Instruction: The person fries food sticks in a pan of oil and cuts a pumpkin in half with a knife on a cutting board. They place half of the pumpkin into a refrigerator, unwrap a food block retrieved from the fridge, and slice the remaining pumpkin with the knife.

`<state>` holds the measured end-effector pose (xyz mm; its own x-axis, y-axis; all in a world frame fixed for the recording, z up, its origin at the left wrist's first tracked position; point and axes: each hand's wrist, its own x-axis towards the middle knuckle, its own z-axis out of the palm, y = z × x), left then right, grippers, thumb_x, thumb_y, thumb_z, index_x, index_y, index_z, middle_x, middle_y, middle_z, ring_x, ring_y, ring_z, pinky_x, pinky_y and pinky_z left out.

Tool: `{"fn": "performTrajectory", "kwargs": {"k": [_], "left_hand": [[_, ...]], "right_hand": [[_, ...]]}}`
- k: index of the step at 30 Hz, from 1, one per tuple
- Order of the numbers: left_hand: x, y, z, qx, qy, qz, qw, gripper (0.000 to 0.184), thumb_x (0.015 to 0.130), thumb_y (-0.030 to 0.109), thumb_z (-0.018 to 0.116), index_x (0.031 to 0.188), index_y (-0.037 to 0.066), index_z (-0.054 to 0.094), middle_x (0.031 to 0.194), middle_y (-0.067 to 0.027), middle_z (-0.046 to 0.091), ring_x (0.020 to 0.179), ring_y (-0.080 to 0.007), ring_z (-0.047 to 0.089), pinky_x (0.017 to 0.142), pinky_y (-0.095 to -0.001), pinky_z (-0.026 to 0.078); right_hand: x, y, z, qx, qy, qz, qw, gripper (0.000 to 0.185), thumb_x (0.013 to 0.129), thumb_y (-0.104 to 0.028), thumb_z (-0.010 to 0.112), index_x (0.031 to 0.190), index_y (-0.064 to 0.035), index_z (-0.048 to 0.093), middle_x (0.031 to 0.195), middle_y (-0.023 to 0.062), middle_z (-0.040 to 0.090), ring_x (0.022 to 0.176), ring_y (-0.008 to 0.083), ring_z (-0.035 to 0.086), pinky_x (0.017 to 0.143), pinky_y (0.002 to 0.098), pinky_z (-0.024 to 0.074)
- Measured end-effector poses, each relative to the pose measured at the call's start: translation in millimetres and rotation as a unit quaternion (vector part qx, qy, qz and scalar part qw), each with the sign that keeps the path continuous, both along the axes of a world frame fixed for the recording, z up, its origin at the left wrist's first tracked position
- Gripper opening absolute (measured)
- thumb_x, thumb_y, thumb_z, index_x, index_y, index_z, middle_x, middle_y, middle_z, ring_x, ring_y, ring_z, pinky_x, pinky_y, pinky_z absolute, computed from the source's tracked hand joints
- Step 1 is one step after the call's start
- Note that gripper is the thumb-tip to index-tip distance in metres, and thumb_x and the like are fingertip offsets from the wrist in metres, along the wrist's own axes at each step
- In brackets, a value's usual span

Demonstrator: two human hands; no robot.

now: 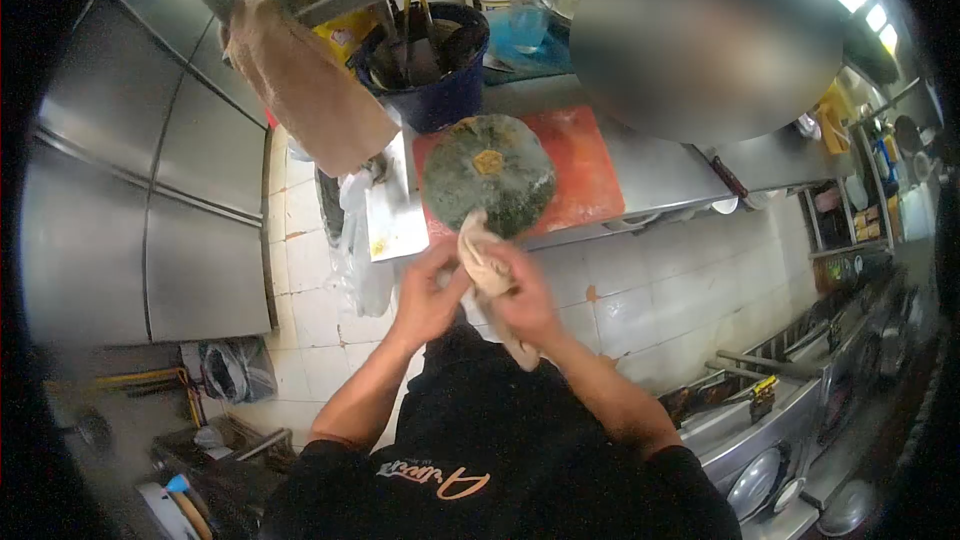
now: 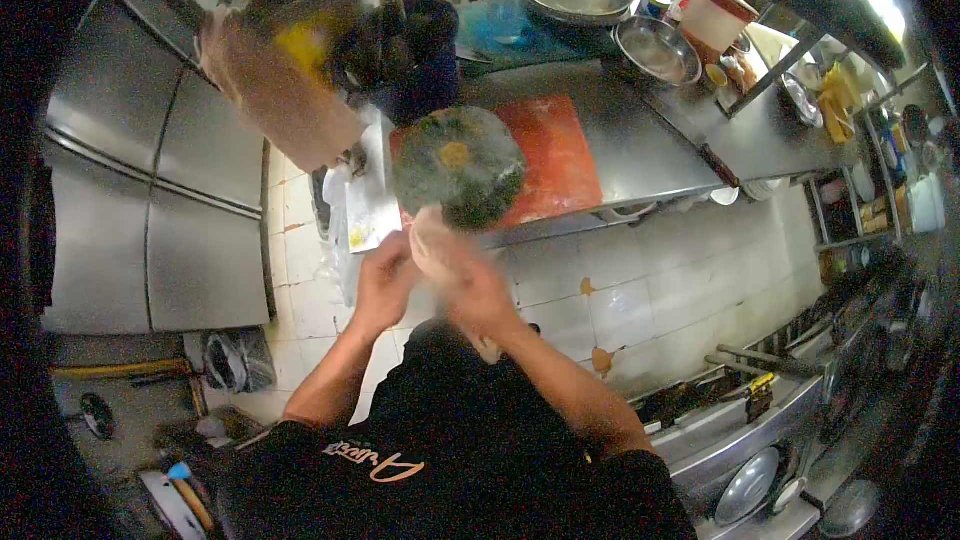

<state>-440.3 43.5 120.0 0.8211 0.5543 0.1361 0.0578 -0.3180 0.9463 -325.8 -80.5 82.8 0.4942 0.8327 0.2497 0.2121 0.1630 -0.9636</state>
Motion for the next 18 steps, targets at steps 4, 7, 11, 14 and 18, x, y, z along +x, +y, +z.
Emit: {"fn": "performTrajectory", "kwargs": {"k": [4,7,11,14,18], "left_hand": [[15.6,40.1,2.0,0.309,0.041,0.122,0.942,0.049,0.073,0.016,0.07,0.119,0.007,0.054,0.123,-0.017,0.05,0.11,-0.0309,0.049,0.091,-0.0382,0.04],[35.8,58.5,-8.4,0.363,0.083,0.061,0.926,0.06,0.067,0.022,0.074,0.123,0.013,0.053,0.132,-0.0167,0.042,0.118,-0.0344,0.042,0.097,-0.0416,0.035],[39.3,69.7,-19.9,0.348,0.136,0.027,0.927,0.068,0.063,0.026,0.076,0.126,0.02,0.051,0.135,-0.0163,0.038,0.12,-0.034,0.04,0.098,-0.043,0.033],[35.2,70.4,-27.9,0.355,0.124,0.046,0.926,0.07,0.061,0.028,0.077,0.126,0.021,0.051,0.135,-0.0158,0.038,0.119,-0.0336,0.04,0.097,-0.0441,0.033],[36.0,69.4,-30.0,0.349,0.096,0.044,0.931,0.068,0.063,0.031,0.076,0.126,0.021,0.051,0.133,-0.0157,0.04,0.117,-0.0342,0.041,0.098,-0.0454,0.032]], "right_hand": [[75.5,-2.0,55.3,0.021,0.022,-0.158,0.987,0.046,0.079,0.01,0.041,0.121,-0.0055,0.051,0.121,0.0113,0.053,0.11,0.0212,0.051,0.095,0.0324,0.0399],[108.1,33.8,38.8,-0.018,-0.223,-0.168,0.96,0.049,0.074,0.007,0.044,0.119,-0.0098,0.054,0.128,0.0191,0.048,0.122,0.0369,0.042,0.103,0.0409,0.0316],[62.0,23.9,-25.3,-0.011,-0.29,-0.123,0.949,0.04,0.082,-0.001,0.043,0.117,-0.0141,0.056,0.137,0.016,0.039,0.128,0.0379,0.034,0.107,0.0438,0.0222],[32.5,-51.8,-92.1,-0.137,-0.182,-0.09,0.969,0.028,0.087,-0.009,0.044,0.107,-0.006,0.063,0.133,0.0168,0.045,0.124,0.0292,0.041,0.1,0.0338,0.0328],[39.6,-112.6,-125.1,-0.215,0.171,-0.201,0.94,0.031,0.09,-0.015,0.042,0.115,-0.0062,0.059,0.118,0.0114,0.058,0.102,0.0177,0.056,0.085,0.0293,0.0436]]}}
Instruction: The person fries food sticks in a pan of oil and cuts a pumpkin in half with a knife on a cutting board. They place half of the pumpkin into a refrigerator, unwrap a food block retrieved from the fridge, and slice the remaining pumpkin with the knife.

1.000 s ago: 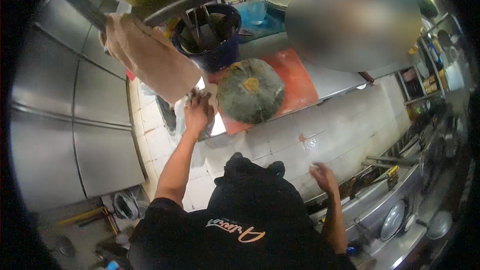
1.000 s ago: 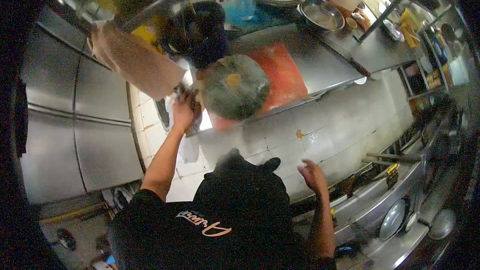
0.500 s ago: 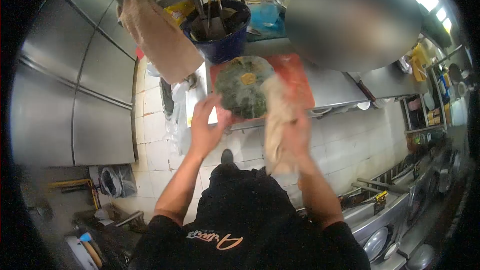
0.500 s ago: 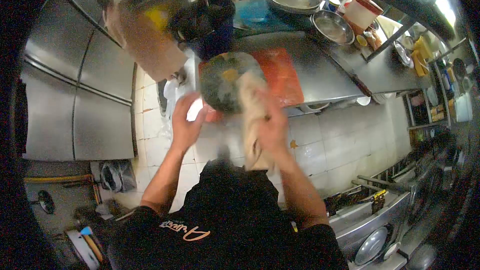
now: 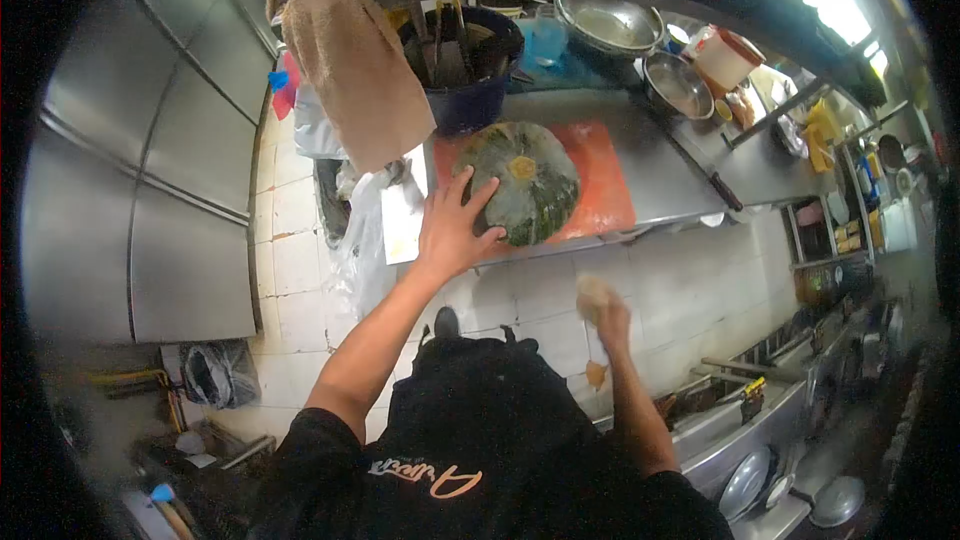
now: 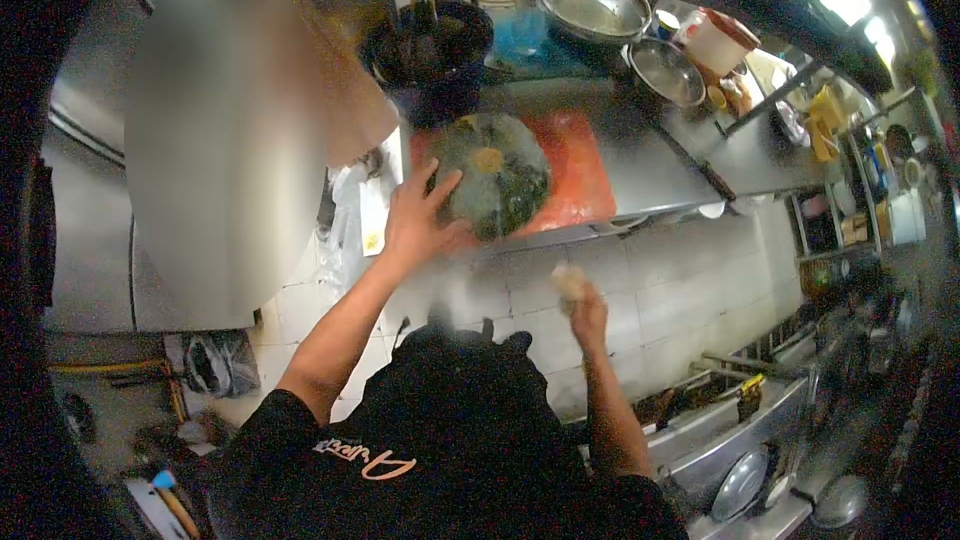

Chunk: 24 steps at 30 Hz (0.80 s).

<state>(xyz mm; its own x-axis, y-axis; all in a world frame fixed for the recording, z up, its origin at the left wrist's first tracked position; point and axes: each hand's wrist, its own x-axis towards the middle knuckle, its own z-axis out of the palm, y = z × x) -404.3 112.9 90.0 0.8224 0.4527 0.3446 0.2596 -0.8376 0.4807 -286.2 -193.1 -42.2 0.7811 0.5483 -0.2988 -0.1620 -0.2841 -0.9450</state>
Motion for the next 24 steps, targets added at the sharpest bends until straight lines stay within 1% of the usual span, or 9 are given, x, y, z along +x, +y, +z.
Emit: {"fn": "performTrajectory", "kwargs": {"k": [4,5,9,11,13,16,19,23,24], "left_hand": [[4.4,3.5,-2.6,0.029,0.004,-0.01,1.0,0.067,0.064,0.034,0.075,0.125,0.02,0.051,0.131,-0.0167,0.04,0.116,-0.0349,0.04,0.098,-0.0454,0.031],[3.9,5.1,1.3,0.034,0.009,-0.015,0.999,0.067,0.064,0.034,0.075,0.125,0.02,0.051,0.131,-0.0169,0.04,0.116,-0.0349,0.04,0.098,-0.0454,0.03],[3.7,9.0,11.3,0.047,0.043,-0.02,0.998,0.065,0.063,0.036,0.074,0.122,0.018,0.054,0.129,-0.0167,0.041,0.116,-0.0342,0.039,0.097,-0.0452,0.031],[9.6,15.0,15.0,0.032,0.014,-0.021,0.999,0.064,0.063,0.036,0.074,0.121,0.018,0.053,0.128,-0.0165,0.041,0.116,-0.0339,0.039,0.096,-0.0456,0.031],[1.8,14.6,8.9,0.017,0.016,-0.033,0.999,0.064,0.063,0.036,0.074,0.121,0.018,0.053,0.126,-0.0163,0.042,0.116,-0.0336,0.038,0.096,-0.0457,0.031],[10.5,16.4,3.4,0.008,0.011,-0.046,0.999,0.065,0.064,0.036,0.074,0.122,0.016,0.052,0.124,-0.0168,0.043,0.116,-0.0338,0.038,0.096,-0.0455,0.032],[10.2,25.4,4.2,-0.018,-0.01,-0.064,0.998,0.065,0.066,0.035,0.073,0.123,0.012,0.05,0.124,-0.0186,0.043,0.114,-0.0353,0.041,0.094,-0.0443,0.035],[-14.0,49.3,5.6,-0.136,-0.044,-0.069,0.987,0.063,0.072,0.034,0.07,0.122,0.003,0.048,0.114,-0.0213,0.05,0.101,-0.0341,0.052,0.084,-0.0386,0.044],[-25.8,56.2,1.4,-0.184,-0.019,-0.063,0.981,0.062,0.072,0.033,0.07,0.122,0.002,0.048,0.111,-0.021,0.052,0.098,-0.0328,0.055,0.081,-0.0374,0.045]], "right_hand": [[23.2,82.1,117.5,0.112,-0.313,-0.019,0.943,0.036,0.087,-0.007,0.038,0.119,-0.0029,0.054,0.122,0.0143,0.055,0.116,0.0225,0.049,0.098,0.0306,0.0352],[28.2,104.6,136.9,0.057,-0.338,0.03,0.939,0.036,0.086,-0.005,0.038,0.119,-0.0021,0.054,0.125,0.0147,0.053,0.119,0.0232,0.046,0.1,0.0309,0.0329],[-15.7,134.5,97.7,0.009,-0.47,0.03,0.882,0.038,0.084,0.002,0.038,0.118,0.0009,0.054,0.128,0.016,0.05,0.121,0.0246,0.044,0.102,0.0327,0.0319],[-31.4,104.1,54.6,0.162,-0.289,0.004,0.944,0.038,0.084,-0.005,0.038,0.118,-0.0014,0.055,0.121,0.0156,0.055,0.116,0.0231,0.049,0.097,0.0317,0.0369],[-35.6,49.7,6.2,0.096,0.004,-0.021,0.995,0.036,0.085,-0.007,0.04,0.117,-0.0017,0.056,0.113,0.0136,0.059,0.106,0.0193,0.054,0.091,0.0301,0.0413],[-27.9,23.0,3.1,0.007,-0.1,-0.119,0.988,0.034,0.086,-0.008,0.041,0.116,-0.0016,0.057,0.102,0.0098,0.063,0.095,0.0163,0.058,0.084,0.028,0.0439],[-8.2,44.8,59.7,-0.06,-0.163,-0.17,0.97,0.034,0.084,-0.006,0.044,0.115,-0.0008,0.057,0.101,0.01,0.062,0.09,0.0159,0.057,0.08,0.0283,0.0439],[5.9,69.6,80.9,-0.072,-0.373,-0.156,0.912,0.032,0.083,-0.006,0.048,0.113,-0.0063,0.057,0.106,0.0171,0.058,0.098,0.0306,0.054,0.085,0.0343,0.0412],[-0.4,72.0,87.4,-0.204,-0.361,-0.164,0.895,0.028,0.083,-0.01,0.048,0.11,-0.0077,0.058,0.099,0.0202,0.06,0.091,0.0351,0.057,0.08,0.0395,0.0439]]}}
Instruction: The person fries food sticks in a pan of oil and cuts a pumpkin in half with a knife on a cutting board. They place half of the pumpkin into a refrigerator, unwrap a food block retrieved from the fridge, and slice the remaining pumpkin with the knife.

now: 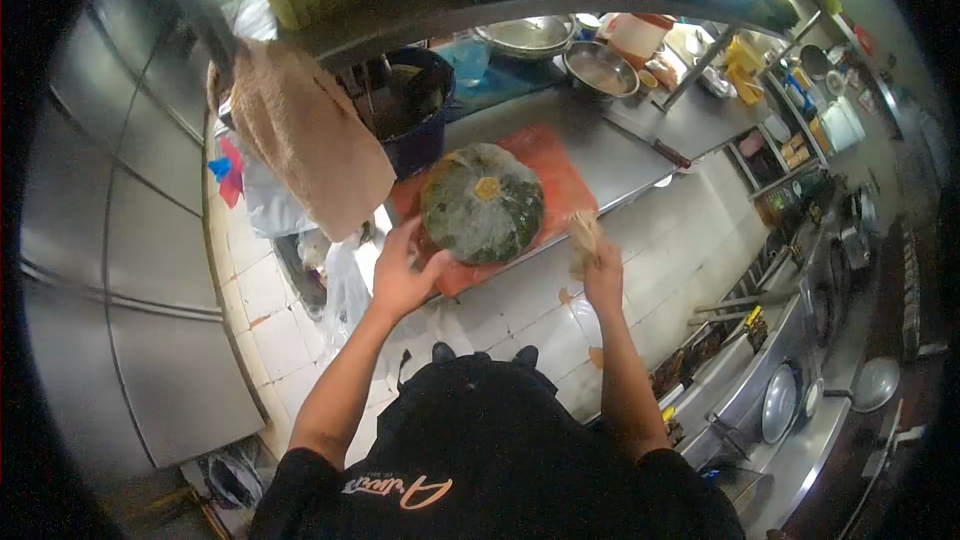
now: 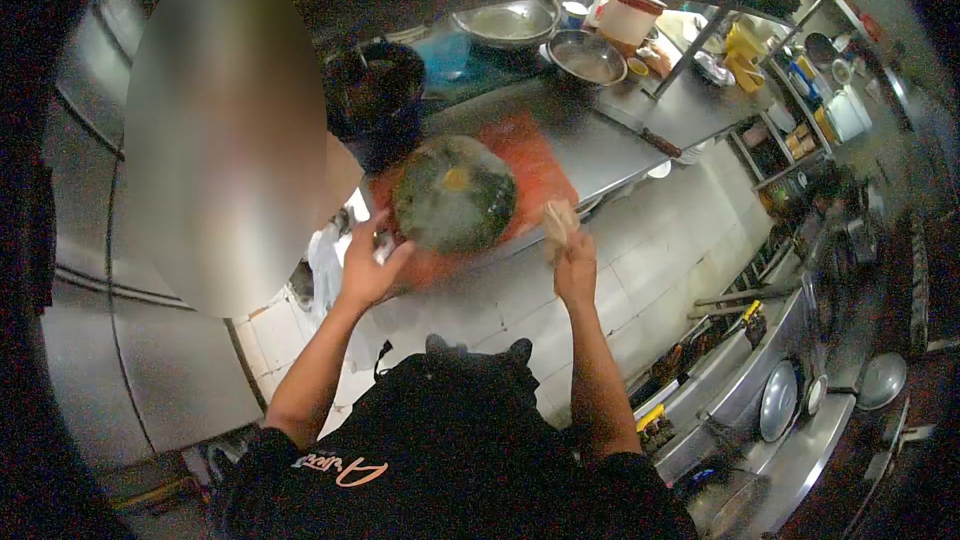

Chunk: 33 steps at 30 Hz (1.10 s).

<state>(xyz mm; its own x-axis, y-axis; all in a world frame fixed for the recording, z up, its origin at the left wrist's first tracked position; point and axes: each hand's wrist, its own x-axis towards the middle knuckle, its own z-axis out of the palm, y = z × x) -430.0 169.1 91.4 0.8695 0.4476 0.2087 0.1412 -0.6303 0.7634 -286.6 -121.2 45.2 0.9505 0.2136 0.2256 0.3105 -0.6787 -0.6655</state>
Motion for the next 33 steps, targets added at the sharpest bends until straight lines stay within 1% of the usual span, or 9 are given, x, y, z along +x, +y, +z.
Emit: {"fn": "performTrajectory", "kwargs": {"k": [3,6,9,10,14,20,27,30,33], "left_hand": [[-35.2,25.9,-28.3,-0.074,0.097,-0.002,0.993,0.058,0.076,0.03,0.068,0.121,0.0,0.048,0.101,-0.0176,0.058,0.081,-0.0226,0.06,0.068,-0.0307,0.048],[-62.1,31.7,-58.5,-0.327,0.126,0.064,0.934,0.059,0.08,0.028,0.066,0.126,0.0,0.043,0.103,-0.0132,0.058,0.075,-0.0149,0.057,0.063,-0.0264,0.048],[-60.1,25.9,-73.1,-0.432,0.072,0.108,0.893,0.062,0.084,0.031,0.062,0.132,0.002,0.036,0.103,-0.012,0.056,0.078,-0.0158,0.056,0.064,-0.0274,0.048],[-51.7,25.6,-71.8,-0.456,0.061,0.122,0.88,0.061,0.085,0.031,0.061,0.132,0.003,0.036,0.104,-0.0118,0.055,0.079,-0.016,0.056,0.066,-0.0287,0.048],[-2.4,20.8,-70.1,-0.547,-0.021,0.139,0.825,0.054,0.087,0.03,0.057,0.129,0.002,0.038,0.1,-0.0084,0.056,0.082,-0.0182,0.056,0.067,-0.0295,0.046],[46.5,11.2,-52.6,-0.296,-0.085,0.173,0.935,0.04,0.09,0.027,0.052,0.118,-0.002,0.047,0.102,-0.0087,0.055,0.094,-0.017,0.05,0.084,-0.0286,0.04],[68.5,21.2,-103.5,-0.4,-0.13,0.287,0.86,0.04,0.092,0.033,0.047,0.115,0.001,0.052,0.112,-0.0091,0.055,0.1,-0.02,0.053,0.087,-0.0309,0.041],[72.5,20.7,-95.9,-0.512,-0.151,0.206,0.82,0.042,0.092,0.036,0.045,0.113,0.001,0.053,0.111,-0.009,0.055,0.099,-0.0218,0.054,0.087,-0.0322,0.042],[64.7,33.9,-109.1,-0.52,-0.152,0.234,0.807,0.045,0.093,0.04,0.041,0.113,0.001,0.052,0.113,-0.0093,0.054,0.101,-0.0229,0.053,0.086,-0.0344,0.042]], "right_hand": [[0.0,-28.1,-31.6,-0.218,0.163,-0.01,0.962,0.025,0.084,-0.017,0.048,0.104,-0.0058,0.06,0.087,0.021,0.062,0.081,0.0369,0.059,0.073,0.0437,0.0457],[-12.4,-57.4,-37.7,-0.286,0.183,0.031,0.94,0.026,0.084,-0.025,0.051,0.099,-0.0056,0.061,0.08,0.0215,0.062,0.073,0.0381,0.06,0.069,0.0448,0.0468],[-12.5,-71.9,-19.0,-0.115,0.297,0.066,0.946,0.026,0.082,-0.022,0.054,0.098,-0.0034,0.062,0.081,0.0184,0.065,0.074,0.0332,0.062,0.07,0.0405,0.048],[-10.8,-74.2,-17.9,0.004,0.391,0.025,0.92,0.026,0.082,-0.013,0.05,0.101,0.0028,0.058,0.081,0.0092,0.064,0.072,0.0192,0.058,0.07,0.0312,0.0472],[-1.0,-94.4,-12.8,0.126,0.331,0.059,0.933,0.031,0.083,-0.007,0.05,0.113,0.0016,0.055,0.1,0.0069,0.061,0.089,0.0168,0.056,0.08,0.0299,0.0452],[30.4,-146.2,2.9,0.617,0.399,-0.045,0.676,0.038,0.085,-0.011,0.053,0.121,0.0016,0.048,0.108,0.0132,0.06,0.096,0.0213,0.058,0.086,0.0329,0.0465],[101.3,-193.6,-24.6,0.436,0.391,0.007,0.811,0.04,0.083,-0.002,0.051,0.123,0.001,0.049,0.111,0.0077,0.06,0.098,0.0177,0.057,0.084,0.029,0.0457],[143.8,-179.1,28.2,0.193,0.405,0.048,0.892,0.038,0.084,-0.003,0.051,0.122,-0.0025,0.052,0.107,0.0046,0.061,0.097,0.0163,0.057,0.082,0.0297,0.0452],[192.3,-164.6,39.5,0.291,0.411,0.134,0.854,0.034,0.082,-0.01,0.056,0.115,-0.003,0.058,0.104,0.0075,0.063,0.095,0.0215,0.059,0.082,0.0331,0.0453]]}}
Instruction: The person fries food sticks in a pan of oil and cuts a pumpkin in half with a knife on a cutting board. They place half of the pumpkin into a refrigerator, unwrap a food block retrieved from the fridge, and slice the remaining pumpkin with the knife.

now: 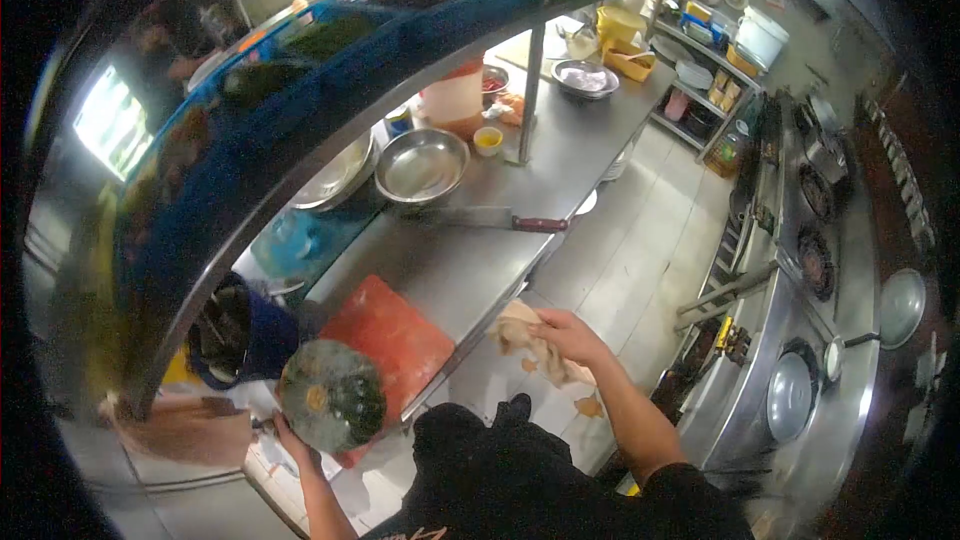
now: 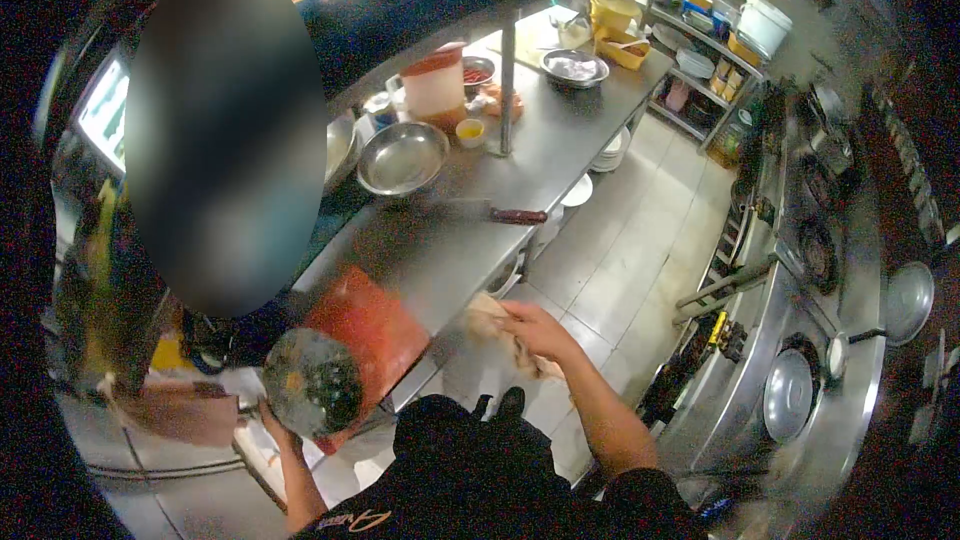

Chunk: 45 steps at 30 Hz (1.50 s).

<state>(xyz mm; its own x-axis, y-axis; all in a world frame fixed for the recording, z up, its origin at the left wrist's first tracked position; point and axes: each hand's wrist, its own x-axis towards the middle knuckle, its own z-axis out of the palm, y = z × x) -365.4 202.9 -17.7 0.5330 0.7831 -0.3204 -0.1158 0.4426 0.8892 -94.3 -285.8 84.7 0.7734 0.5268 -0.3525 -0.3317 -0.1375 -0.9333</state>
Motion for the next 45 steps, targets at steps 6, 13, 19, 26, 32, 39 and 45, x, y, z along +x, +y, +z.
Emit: {"fn": "performTrajectory", "kwargs": {"k": [6,13,19,26,32,39,45], "left_hand": [[19.9,-24.1,35.7,-0.03,0.033,0.047,0.998,0.055,0.092,0.046,0.039,0.122,0.0,0.047,0.126,-0.0123,0.048,0.112,-0.0279,0.048,0.093,-0.0391,0.038],[35.1,-3.9,25.5,-0.103,0.057,0.095,0.988,0.047,0.092,0.036,0.042,0.123,0.001,0.046,0.118,-0.0129,0.053,0.103,-0.0263,0.053,0.09,-0.0357,0.043],[42.4,2.6,25.3,0.178,0.23,0.188,0.938,0.042,0.092,0.03,0.044,0.125,0.002,0.044,0.116,-0.0162,0.052,0.097,-0.0289,0.053,0.084,-0.0394,0.045],[32.7,3.9,57.5,0.606,0.41,0.257,0.631,0.039,0.093,0.022,0.047,0.126,0.003,0.041,0.115,-0.0201,0.05,0.09,-0.032,0.054,0.076,-0.0438,0.047],[167.6,-107.3,90.9,0.755,0.144,0.203,0.606,0.036,0.096,0.026,0.038,0.114,-0.002,0.051,0.105,-0.02,0.055,0.085,-0.0328,0.055,0.076,-0.0402,0.046],[332.3,-247.3,93.3,0.449,0.222,0.12,0.857,0.038,0.093,0.031,0.041,0.116,0.002,0.048,0.111,-0.0128,0.051,0.102,-0.0248,0.049,0.086,-0.0361,0.041],[473.7,-329.4,101.0,0.454,0.109,-0.027,0.884,0.033,0.093,0.025,0.041,0.114,0.002,0.048,0.11,-0.0121,0.048,0.105,-0.0236,0.047,0.088,-0.035,0.041]], "right_hand": [[87.6,69.0,-48.2,-0.292,-0.49,0.044,0.82,0.046,0.081,-0.042,0.06,0.12,-0.019,0.057,0.124,0.0139,0.053,0.114,0.0341,0.049,0.091,0.0403,0.0401],[83.0,104.0,-82.0,-0.255,-0.584,0.185,0.748,0.053,0.087,-0.046,0.046,0.135,-0.0236,0.04,0.146,0.0091,0.025,0.134,0.0322,0.023,0.103,0.0534,0.0213],[130.8,68.2,-96.1,-0.154,-0.614,0.253,0.732,0.045,0.089,-0.038,0.046,0.131,-0.022,0.044,0.142,0.0042,0.033,0.13,0.0281,0.028,0.101,0.0497,0.0246],[199.7,14.9,-81.5,-0.168,-0.311,0.256,0.9,0.033,0.09,-0.026,0.049,0.118,-0.0104,0.053,0.116,0.0078,0.053,0.106,0.0225,0.05,0.086,0.0349,0.0414],[284.6,-82.5,-34.3,0.02,-0.055,0.024,0.998,0.035,0.094,-0.029,0.046,0.116,-0.0032,0.052,0.109,0.0082,0.056,0.098,0.016,0.052,0.084,0.0296,0.0424],[376.8,-88.3,-38.9,-0.201,-0.559,0.229,0.772,0.052,0.089,-0.044,0.048,0.131,-0.0132,0.044,0.143,0.0123,0.028,0.13,0.0317,0.027,0.105,0.048,0.0238],[406.2,-97.3,-83.7,-0.196,-0.576,0.331,0.722,0.053,0.089,-0.049,0.042,0.135,-0.0243,0.04,0.148,0.0047,0.021,0.137,0.0265,0.014,0.11,0.0514,0.0107]]}}
